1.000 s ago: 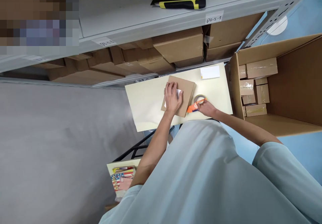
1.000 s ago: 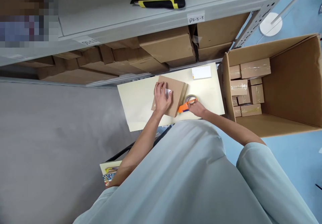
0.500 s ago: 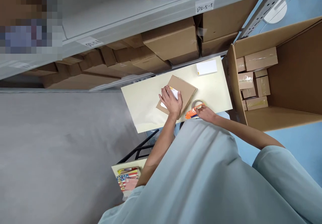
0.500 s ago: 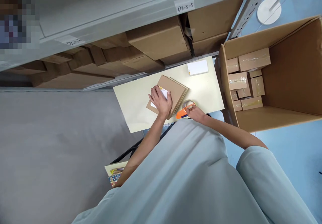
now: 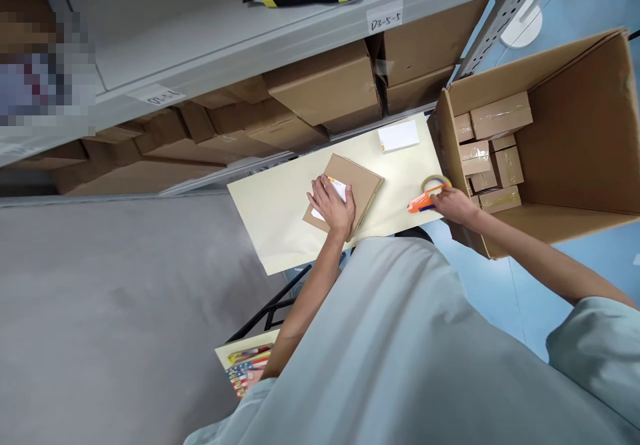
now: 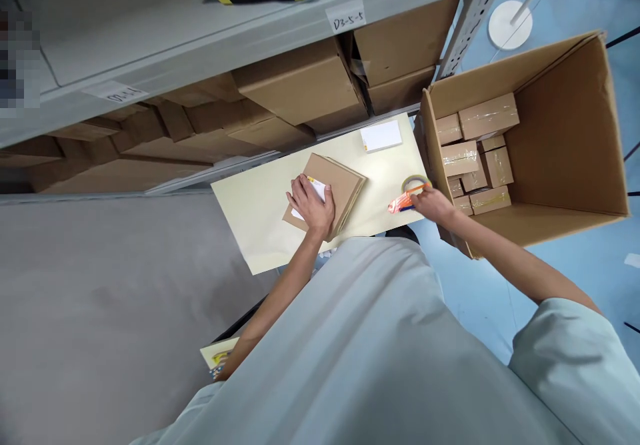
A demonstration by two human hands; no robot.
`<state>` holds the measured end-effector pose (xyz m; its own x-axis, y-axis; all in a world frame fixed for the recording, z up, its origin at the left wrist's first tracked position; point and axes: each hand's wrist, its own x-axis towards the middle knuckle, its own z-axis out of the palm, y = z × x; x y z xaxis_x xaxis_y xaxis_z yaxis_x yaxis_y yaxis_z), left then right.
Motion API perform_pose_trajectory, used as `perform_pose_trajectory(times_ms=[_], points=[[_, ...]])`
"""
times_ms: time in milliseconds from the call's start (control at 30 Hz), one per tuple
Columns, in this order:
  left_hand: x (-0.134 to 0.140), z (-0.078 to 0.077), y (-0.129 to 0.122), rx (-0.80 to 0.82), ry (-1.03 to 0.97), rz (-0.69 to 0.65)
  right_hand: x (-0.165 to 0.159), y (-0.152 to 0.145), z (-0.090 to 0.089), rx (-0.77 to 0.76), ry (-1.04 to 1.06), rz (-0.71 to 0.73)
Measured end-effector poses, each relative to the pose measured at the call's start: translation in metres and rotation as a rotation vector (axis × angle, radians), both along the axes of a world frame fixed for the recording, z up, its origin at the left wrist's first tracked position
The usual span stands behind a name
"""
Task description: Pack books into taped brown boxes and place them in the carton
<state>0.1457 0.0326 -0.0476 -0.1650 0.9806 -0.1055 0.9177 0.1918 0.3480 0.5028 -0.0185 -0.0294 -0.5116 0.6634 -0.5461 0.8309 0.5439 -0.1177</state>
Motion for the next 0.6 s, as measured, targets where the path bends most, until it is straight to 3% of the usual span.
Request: perform_pose_trajectory(times_ms=[100, 200, 300, 400, 600], points=[[0.000, -0.001, 0.000, 0.008, -0.009, -0.013, 0.000, 0.047, 0.007, 0.055, -0.087, -0.023], [0.001, -0.001, 0.000, 0.017, 0.001, -0.030, -0.033, 0.090, 0.005, 0.047, -0.105, -0.055], [-0.001, 0.001, 0.000, 0.020, -0.013, -0.043, -0.064, 0.109, 0.000, 0.033, -0.105, -0.076], [-0.007, 0.004, 0.003, 0.000, -0.055, -0.069, -0.074, 0.097, -0.002, 0.015, -0.099, -0.103], [-0.011, 0.010, 0.019, -0.063, -0.157, -0.194, -0.086, 0.034, -0.003, -0.055, -0.024, -0.025]])
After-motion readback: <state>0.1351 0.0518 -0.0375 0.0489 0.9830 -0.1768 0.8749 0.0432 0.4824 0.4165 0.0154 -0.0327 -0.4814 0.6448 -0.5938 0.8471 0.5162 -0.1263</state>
